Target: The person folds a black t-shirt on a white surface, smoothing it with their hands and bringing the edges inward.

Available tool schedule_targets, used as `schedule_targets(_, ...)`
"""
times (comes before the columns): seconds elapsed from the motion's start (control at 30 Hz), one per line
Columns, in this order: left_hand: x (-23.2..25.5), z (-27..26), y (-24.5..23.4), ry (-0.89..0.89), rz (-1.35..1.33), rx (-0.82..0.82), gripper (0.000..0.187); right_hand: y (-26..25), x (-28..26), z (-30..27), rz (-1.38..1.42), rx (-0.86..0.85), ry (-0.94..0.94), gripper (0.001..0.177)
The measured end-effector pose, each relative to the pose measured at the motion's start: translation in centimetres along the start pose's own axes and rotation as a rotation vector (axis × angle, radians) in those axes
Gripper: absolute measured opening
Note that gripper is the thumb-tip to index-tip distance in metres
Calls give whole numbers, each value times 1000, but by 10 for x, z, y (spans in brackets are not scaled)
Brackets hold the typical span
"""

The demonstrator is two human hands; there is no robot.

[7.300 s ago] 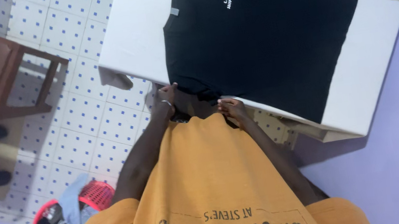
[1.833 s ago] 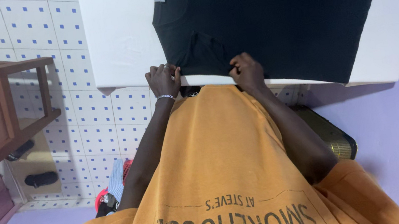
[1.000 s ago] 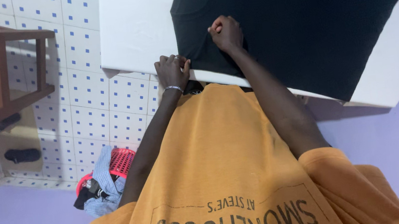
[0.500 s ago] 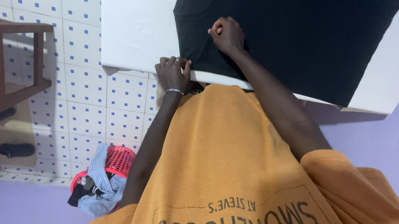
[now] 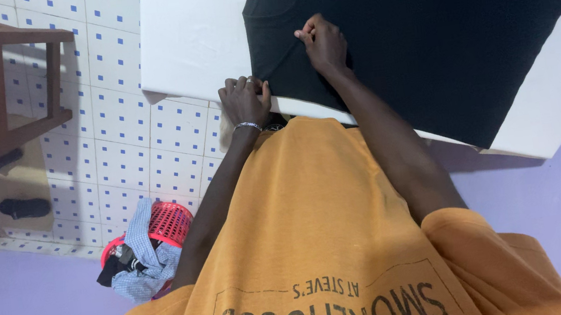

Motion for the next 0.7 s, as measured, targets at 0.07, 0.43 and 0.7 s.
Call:
schedule_targets(0.07,4,-1,-4,34,4,41,22,-4,-1,-3,28,38,-18,21)
schedule_targets(0.43,13,13,22,112,-27,-72,13,-52,61,-103,28,84,-14,15)
schedule_targets(0.7,71,60,47,355,-123,-159,23,-53,78,-127,-135,147,39,20)
Point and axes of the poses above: each hand's wrist, its own z-axis towards the middle knuckle, its own y-axis out of the palm, x = y × z, the point moved 7 cm from there along z, towards the middle knuckle, and after that the axes turned 10 degrees about -z, right-handed, at the moved point
